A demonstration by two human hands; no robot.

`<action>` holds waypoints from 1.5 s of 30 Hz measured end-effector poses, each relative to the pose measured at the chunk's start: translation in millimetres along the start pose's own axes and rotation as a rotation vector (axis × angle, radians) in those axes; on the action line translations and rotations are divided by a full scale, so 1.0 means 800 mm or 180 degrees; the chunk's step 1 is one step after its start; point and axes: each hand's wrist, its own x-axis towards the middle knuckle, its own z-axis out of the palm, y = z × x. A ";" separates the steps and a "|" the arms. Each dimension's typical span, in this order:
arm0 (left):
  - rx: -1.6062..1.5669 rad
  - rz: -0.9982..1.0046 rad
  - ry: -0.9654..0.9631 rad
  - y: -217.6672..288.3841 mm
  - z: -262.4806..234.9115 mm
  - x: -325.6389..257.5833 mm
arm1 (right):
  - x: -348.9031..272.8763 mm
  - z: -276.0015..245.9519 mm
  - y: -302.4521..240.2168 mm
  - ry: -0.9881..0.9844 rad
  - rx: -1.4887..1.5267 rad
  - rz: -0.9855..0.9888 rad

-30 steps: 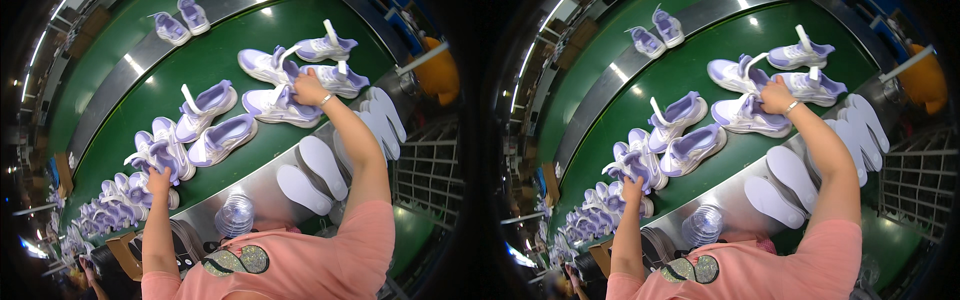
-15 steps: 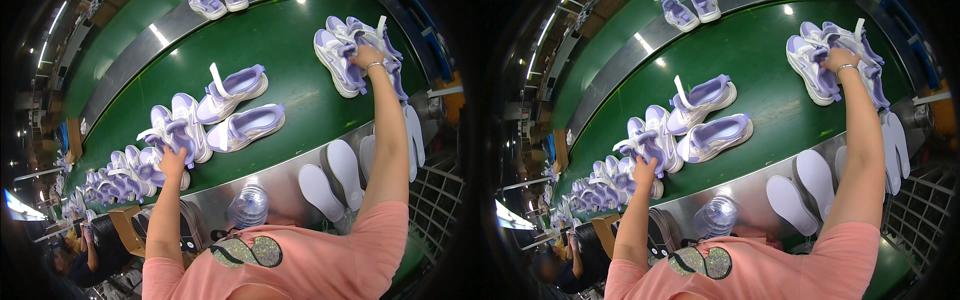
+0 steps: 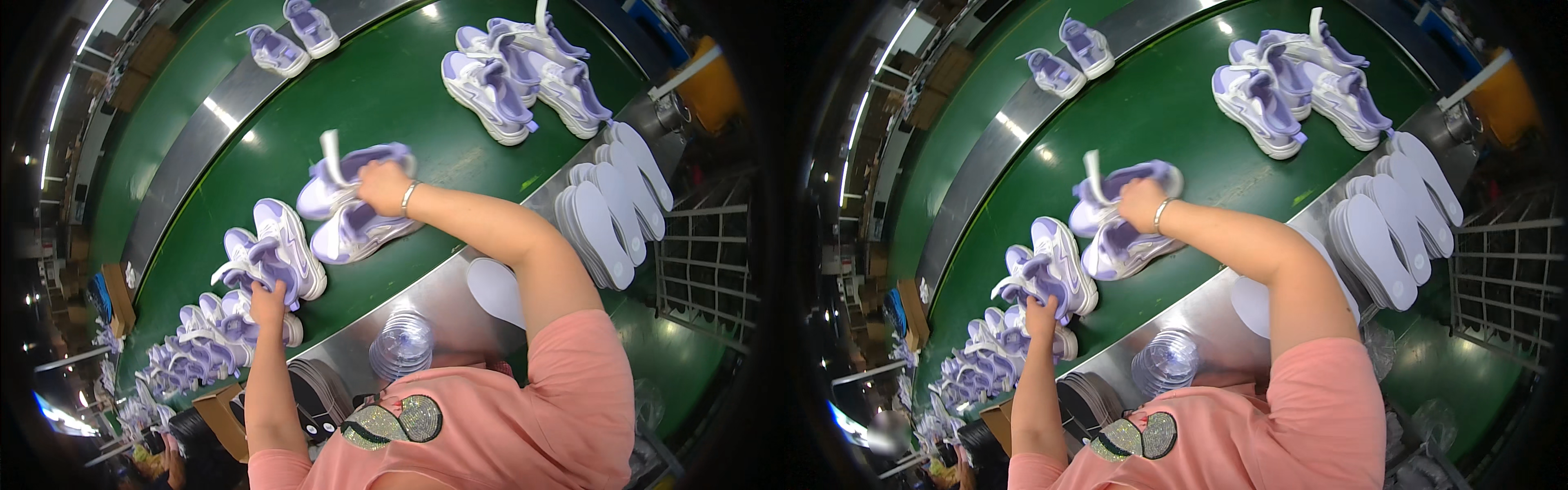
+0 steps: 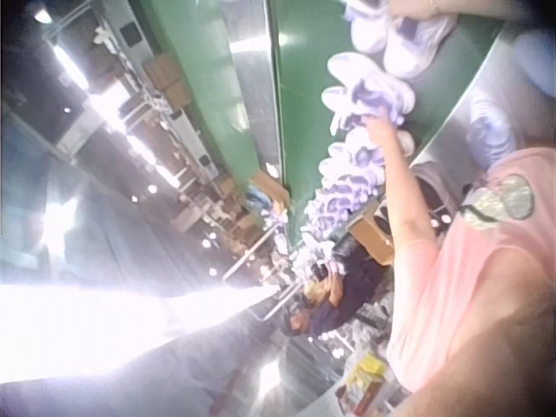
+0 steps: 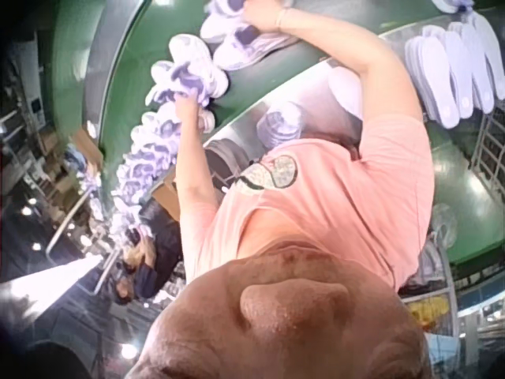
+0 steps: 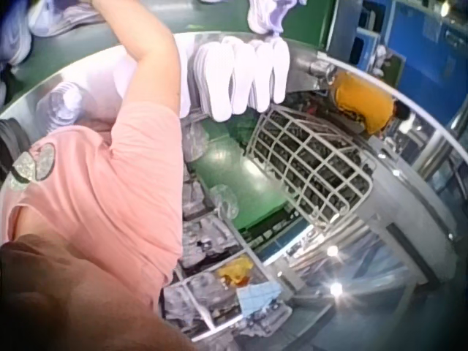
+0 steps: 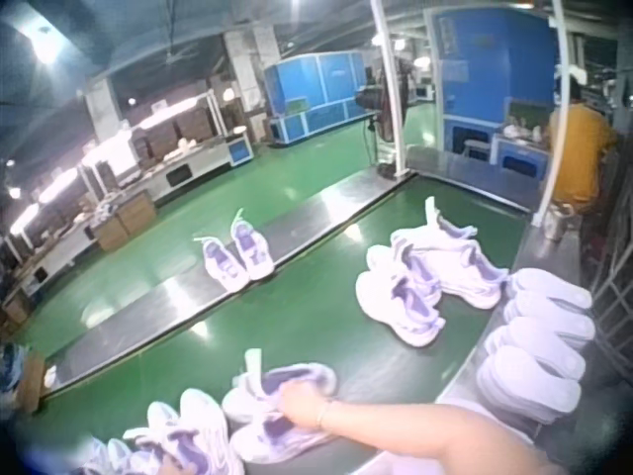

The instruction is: The person places white insoles into a series of purple and white shoes on a conveyor belt. The person picks up stacks of insoles from a shelf, brings them to the conveyor, and inserts them into each shoe one by one.

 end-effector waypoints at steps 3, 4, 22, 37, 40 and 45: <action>-0.0270 0.0211 -0.0001 0.010 0.000 -0.006 | -0.037 -0.010 0.057 0.0241 -0.0147 0.0902; -0.0428 0.0255 0.0024 0.034 0.005 -0.015 | -0.051 -0.005 0.088 0.0290 -0.0391 0.1266; -0.2985 0.1554 -0.0036 0.165 0.028 -0.098 | -0.355 -0.001 -0.088 -0.0006 0.0688 0.1781; -0.2501 0.1616 0.0470 0.145 0.023 0.000 | -0.348 -0.020 -0.110 0.0689 0.0692 0.1955; -0.2671 0.1325 0.0436 0.129 0.044 -0.006 | -0.288 -0.072 -0.140 0.0860 0.1339 0.1622; -0.2875 0.1639 0.0087 0.115 0.027 -0.020 | -0.160 -0.096 -0.160 0.0369 -0.0260 -0.0344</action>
